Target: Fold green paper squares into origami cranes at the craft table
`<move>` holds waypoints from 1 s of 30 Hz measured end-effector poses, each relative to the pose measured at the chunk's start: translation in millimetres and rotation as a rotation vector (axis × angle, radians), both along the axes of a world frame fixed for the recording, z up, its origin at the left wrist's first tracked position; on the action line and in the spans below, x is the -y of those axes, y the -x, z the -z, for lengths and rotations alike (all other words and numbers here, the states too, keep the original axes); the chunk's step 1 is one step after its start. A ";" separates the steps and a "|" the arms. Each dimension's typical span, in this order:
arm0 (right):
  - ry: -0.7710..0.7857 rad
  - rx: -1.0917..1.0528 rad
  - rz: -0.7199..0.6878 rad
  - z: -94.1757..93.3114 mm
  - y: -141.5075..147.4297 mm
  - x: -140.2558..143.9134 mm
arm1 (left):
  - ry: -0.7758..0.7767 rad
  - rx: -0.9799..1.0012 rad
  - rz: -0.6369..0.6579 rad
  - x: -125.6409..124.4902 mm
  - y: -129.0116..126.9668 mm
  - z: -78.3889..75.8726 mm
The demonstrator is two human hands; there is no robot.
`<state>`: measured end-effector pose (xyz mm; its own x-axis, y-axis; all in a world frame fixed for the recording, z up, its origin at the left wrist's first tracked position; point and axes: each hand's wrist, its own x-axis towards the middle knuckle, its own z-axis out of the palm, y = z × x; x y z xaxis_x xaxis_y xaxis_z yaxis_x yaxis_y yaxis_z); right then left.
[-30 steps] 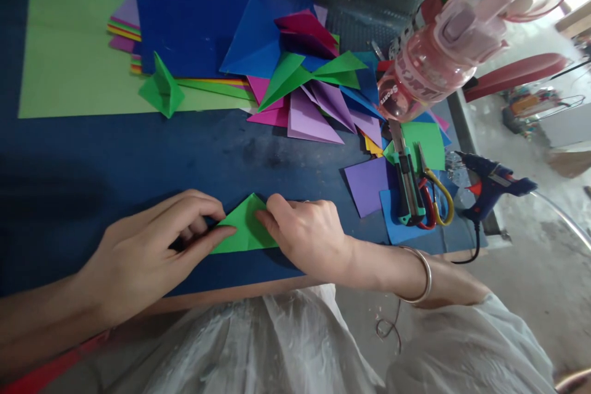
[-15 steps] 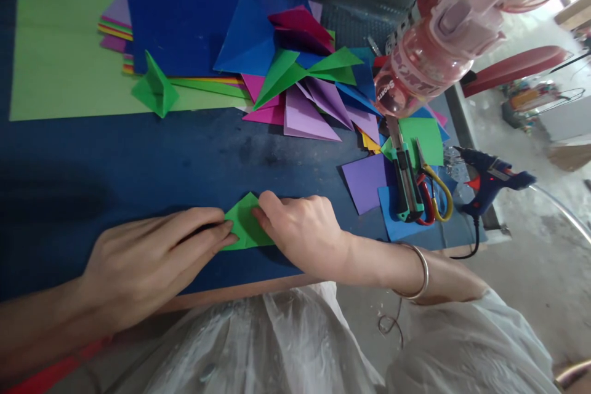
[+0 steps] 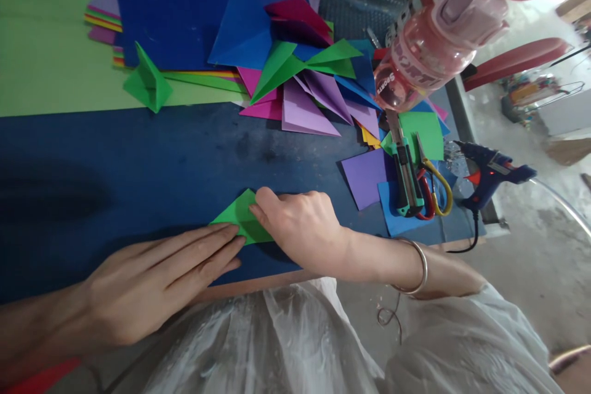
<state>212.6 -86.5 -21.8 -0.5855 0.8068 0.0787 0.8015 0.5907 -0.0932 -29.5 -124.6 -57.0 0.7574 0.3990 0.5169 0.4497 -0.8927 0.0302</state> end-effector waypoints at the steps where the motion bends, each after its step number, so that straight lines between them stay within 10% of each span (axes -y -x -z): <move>1: -0.009 0.005 -0.003 0.3 0.0 0.2 | 0.000 -0.013 0.001 -0.4 -0.6 -1.7; 20: -0.367 0.058 -0.011 -1.7 7.3 10.0 | 0.094 -0.118 0.024 -0.1 -10.7 -21.4; 30: -0.015 -0.176 -0.188 1.7 -1.2 15.0 | 0.073 -0.137 0.023 -0.7 -9.2 -22.1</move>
